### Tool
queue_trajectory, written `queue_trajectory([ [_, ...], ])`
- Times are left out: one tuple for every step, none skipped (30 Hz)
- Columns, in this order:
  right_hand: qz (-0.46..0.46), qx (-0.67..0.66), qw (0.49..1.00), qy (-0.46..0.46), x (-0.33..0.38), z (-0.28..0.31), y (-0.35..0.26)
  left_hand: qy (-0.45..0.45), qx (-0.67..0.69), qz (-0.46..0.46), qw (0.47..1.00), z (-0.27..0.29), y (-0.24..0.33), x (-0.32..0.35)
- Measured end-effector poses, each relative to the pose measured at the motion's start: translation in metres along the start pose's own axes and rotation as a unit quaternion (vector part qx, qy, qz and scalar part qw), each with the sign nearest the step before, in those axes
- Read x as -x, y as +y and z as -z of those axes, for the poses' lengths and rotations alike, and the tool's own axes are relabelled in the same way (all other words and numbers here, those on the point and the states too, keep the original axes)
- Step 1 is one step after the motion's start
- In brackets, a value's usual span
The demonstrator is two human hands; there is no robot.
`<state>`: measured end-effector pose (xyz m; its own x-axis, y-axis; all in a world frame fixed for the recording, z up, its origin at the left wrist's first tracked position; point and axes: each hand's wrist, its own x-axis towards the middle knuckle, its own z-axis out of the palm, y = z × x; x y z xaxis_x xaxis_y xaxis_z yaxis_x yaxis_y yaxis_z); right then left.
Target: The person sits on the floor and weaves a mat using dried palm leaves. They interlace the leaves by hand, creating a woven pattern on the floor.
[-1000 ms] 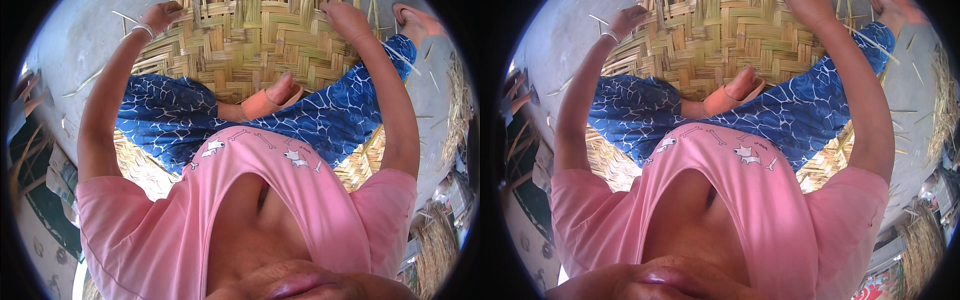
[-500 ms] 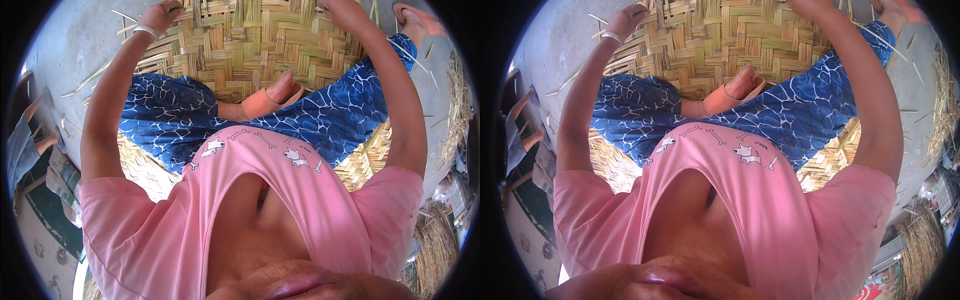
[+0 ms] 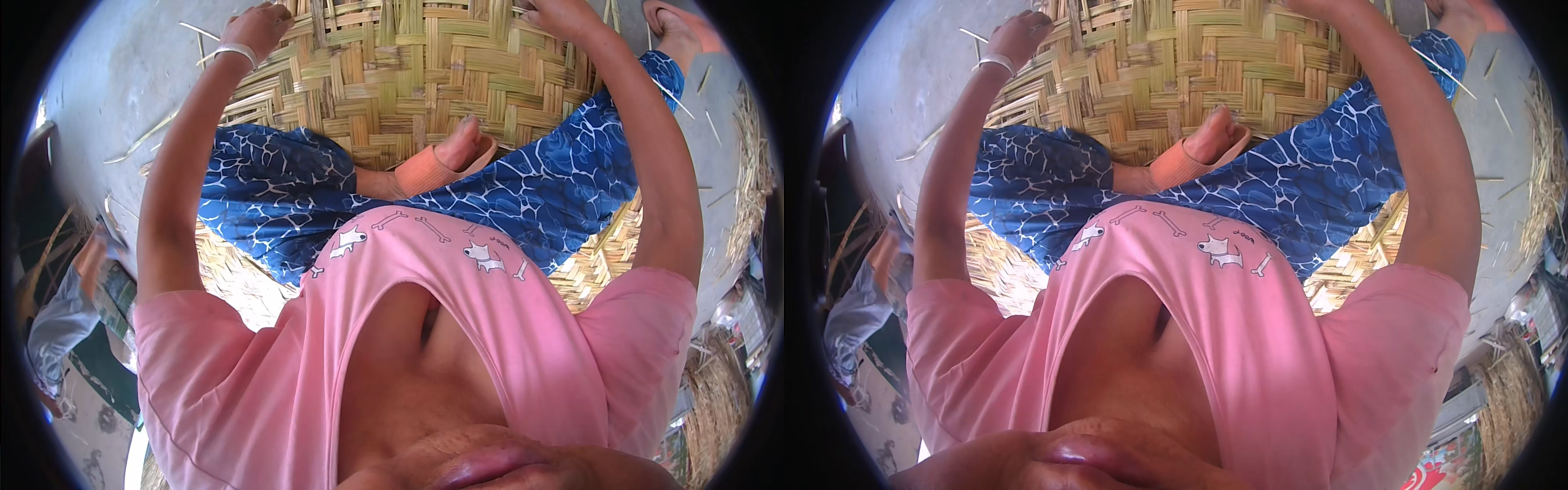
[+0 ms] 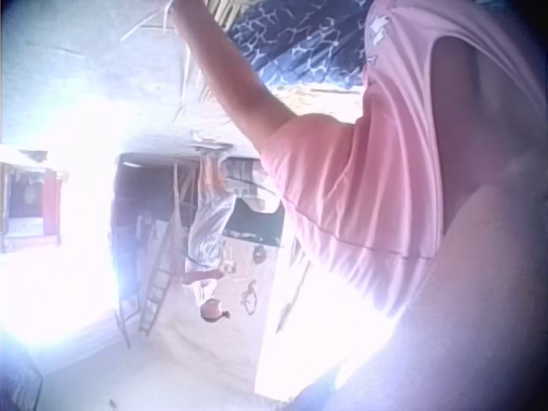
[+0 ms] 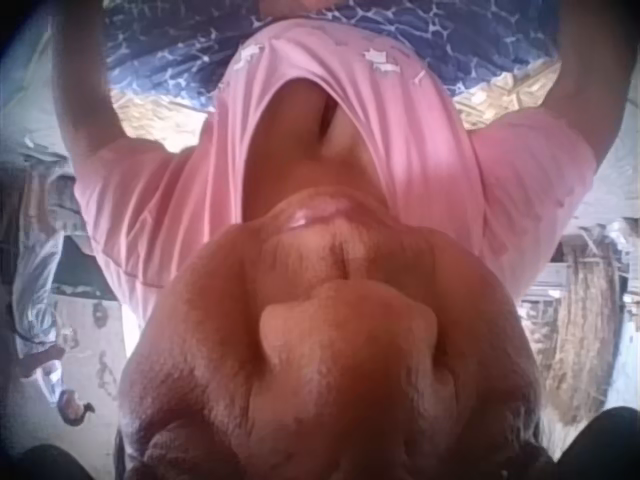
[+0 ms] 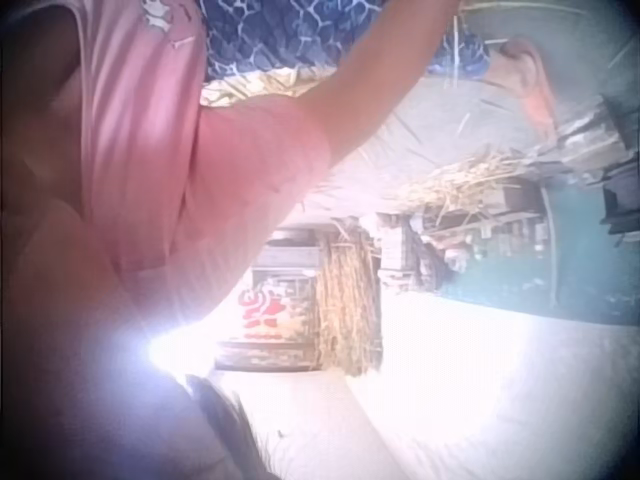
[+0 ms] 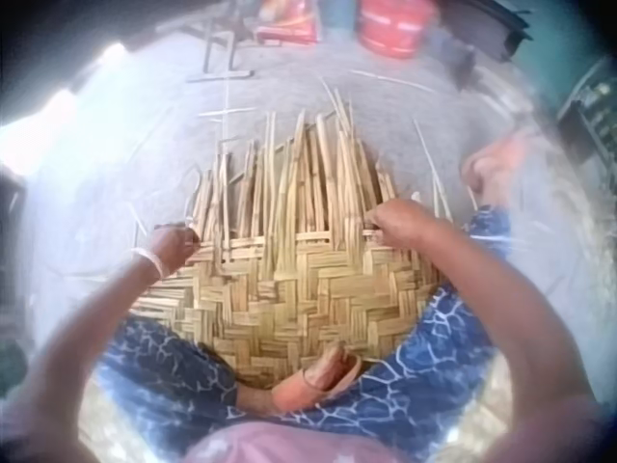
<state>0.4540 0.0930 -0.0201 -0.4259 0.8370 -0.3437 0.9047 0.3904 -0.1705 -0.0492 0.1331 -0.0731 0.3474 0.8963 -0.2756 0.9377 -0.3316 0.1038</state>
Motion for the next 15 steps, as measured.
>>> queue_trajectory([
  [-0.022,0.010,0.999,-0.025,0.000,0.000,0.003,0.075,-0.060,-0.047,0.994,0.003,0.019,0.007],
  [-0.023,0.010,0.999,-0.024,0.000,-0.002,0.005,0.150,-0.119,-0.091,0.977,0.013,0.048,0.019],
  [-0.025,0.010,0.999,-0.022,0.002,-0.004,0.009,0.242,-0.024,-0.124,0.962,0.022,0.095,0.030],
  [-0.024,0.011,0.999,-0.020,0.004,-0.005,0.010,0.205,0.014,-0.134,0.969,0.021,0.118,0.034],
  [-0.030,0.014,0.999,-0.022,0.007,-0.006,0.012,0.210,0.025,-0.183,0.960,0.023,0.146,0.036],
  [-0.029,0.020,0.999,-0.023,0.008,-0.005,0.010,0.205,0.051,-0.209,0.955,0.013,0.168,0.034],
  [-0.032,0.025,0.999,-0.024,0.011,-0.004,0.010,0.178,0.027,-0.228,0.957,0.008,0.188,0.034],
  [-0.040,-0.003,0.999,-0.029,0.014,0.002,0.005,0.162,0.028,-0.244,0.956,-0.008,0.200,0.028],
  [-0.053,-0.032,0.997,-0.037,0.020,0.009,-0.002,0.134,0.026,-0.248,0.959,-0.014,0.214,0.023],
  [-0.065,-0.058,0.995,-0.043,0.023,0.015,-0.005,0.137,0.037,-0.223,0.964,-0.031,0.221,0.015],
  [-0.059,-0.027,0.997,-0.034,0.024,0.016,-0.002,0.136,0.026,-0.213,0.967,-0.034,0.227,0.009],
  [-0.053,0.004,0.998,-0.024,0.025,0.015,0.002,0.136,0.015,-0.202,0.970,-0.037,0.229,0.005],
  [-0.045,0.035,0.998,-0.014,0.026,0.016,0.005,0.135,0.008,-0.202,0.970,-0.040,0.231,0.003],
  [-0.026,0.074,0.997,0.010,0.027,0.022,0.007,0.134,0.001,-0.201,0.971,-0.043,0.229,0.002],
  [-0.006,0.110,0.993,0.035,0.031,0.032,0.006,0.129,-0.007,-0.199,0.972,-0.045,0.226,0.002],
])
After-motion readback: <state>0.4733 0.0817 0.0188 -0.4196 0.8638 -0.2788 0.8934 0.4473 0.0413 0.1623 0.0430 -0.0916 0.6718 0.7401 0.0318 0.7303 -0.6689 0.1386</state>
